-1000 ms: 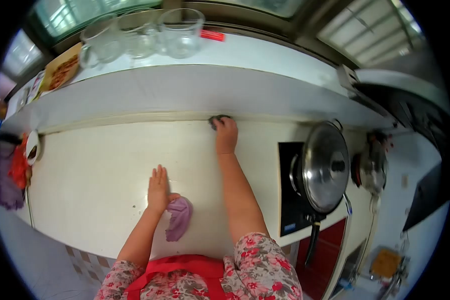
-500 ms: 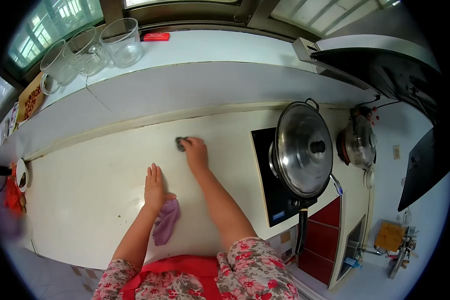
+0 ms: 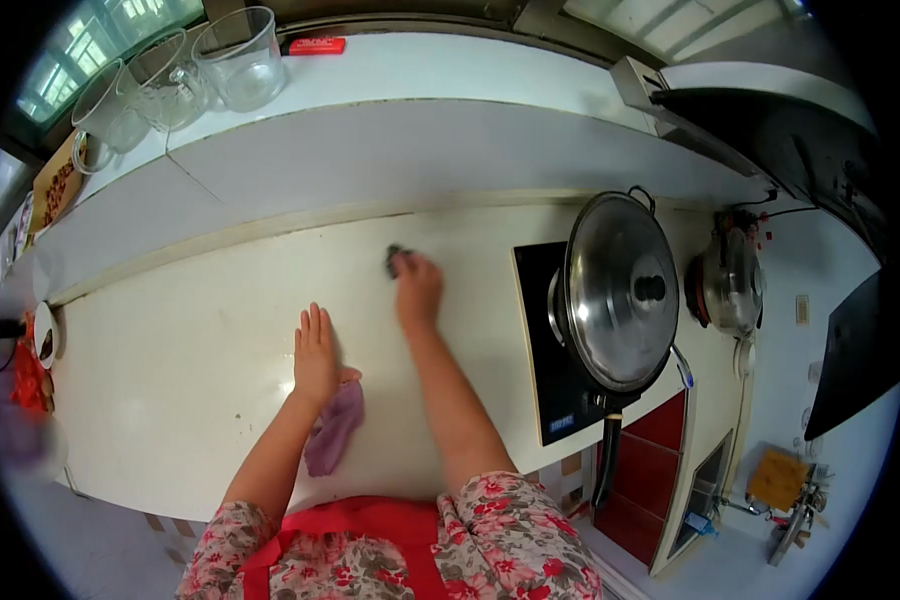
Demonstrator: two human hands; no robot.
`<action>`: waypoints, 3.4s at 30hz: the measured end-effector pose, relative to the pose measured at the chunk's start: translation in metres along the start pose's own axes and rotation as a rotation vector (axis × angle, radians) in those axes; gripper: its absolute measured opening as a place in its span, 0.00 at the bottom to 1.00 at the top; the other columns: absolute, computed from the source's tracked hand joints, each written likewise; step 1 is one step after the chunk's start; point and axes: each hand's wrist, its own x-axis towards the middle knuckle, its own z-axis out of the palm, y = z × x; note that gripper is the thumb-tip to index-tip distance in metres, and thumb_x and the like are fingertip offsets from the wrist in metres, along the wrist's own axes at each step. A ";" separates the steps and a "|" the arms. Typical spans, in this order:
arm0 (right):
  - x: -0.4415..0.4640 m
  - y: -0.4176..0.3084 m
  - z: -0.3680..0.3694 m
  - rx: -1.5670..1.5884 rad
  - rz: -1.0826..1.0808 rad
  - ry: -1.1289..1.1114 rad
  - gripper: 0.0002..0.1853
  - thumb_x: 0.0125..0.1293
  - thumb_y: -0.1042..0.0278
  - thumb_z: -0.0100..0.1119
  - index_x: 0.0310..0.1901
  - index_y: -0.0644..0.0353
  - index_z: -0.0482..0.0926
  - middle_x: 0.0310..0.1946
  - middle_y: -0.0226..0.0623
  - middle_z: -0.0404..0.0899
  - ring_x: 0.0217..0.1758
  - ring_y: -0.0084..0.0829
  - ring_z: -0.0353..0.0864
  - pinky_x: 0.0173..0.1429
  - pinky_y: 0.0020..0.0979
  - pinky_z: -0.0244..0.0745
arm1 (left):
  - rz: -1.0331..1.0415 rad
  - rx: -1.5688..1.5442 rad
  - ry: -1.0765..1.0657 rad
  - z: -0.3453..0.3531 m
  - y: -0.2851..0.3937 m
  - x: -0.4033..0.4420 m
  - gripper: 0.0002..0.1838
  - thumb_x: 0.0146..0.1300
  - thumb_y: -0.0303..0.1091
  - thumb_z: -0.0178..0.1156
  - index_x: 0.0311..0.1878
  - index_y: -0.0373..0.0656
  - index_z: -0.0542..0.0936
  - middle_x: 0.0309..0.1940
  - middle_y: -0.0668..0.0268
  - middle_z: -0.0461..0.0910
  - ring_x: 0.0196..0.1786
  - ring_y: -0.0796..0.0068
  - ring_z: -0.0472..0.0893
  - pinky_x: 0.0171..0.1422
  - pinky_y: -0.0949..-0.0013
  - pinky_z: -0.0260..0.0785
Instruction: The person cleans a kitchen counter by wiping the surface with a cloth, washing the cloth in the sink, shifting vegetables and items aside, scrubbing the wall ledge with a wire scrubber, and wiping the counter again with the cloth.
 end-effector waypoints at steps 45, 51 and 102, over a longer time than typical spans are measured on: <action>-0.083 -0.405 0.140 0.161 -0.640 -0.199 0.13 0.64 0.69 0.52 0.48 0.53 0.81 0.49 0.40 0.78 0.52 0.42 0.75 0.54 0.43 0.70 | -0.516 0.166 0.208 -0.110 -0.306 -0.247 0.32 0.58 0.43 0.62 0.65 0.40 0.68 0.69 0.58 0.63 0.76 0.56 0.53 0.73 0.33 0.36; -0.137 -0.512 0.159 0.343 -0.863 -0.385 0.13 0.64 0.66 0.54 0.47 0.55 0.82 0.47 0.40 0.79 0.54 0.43 0.75 0.57 0.43 0.70 | -0.647 0.003 0.268 -0.114 -0.324 -0.272 0.30 0.57 0.41 0.63 0.61 0.39 0.69 0.69 0.57 0.61 0.76 0.54 0.53 0.72 0.31 0.36; -0.219 -0.667 0.202 0.586 -1.151 -0.676 0.18 0.55 0.74 0.56 0.48 0.46 0.83 0.53 0.31 0.77 0.57 0.38 0.72 0.56 0.42 0.69 | -0.764 -0.703 0.687 -0.183 -0.452 -0.369 0.10 0.58 0.32 0.58 0.42 0.40 0.74 0.24 0.54 0.78 0.26 0.53 0.79 0.31 0.58 0.70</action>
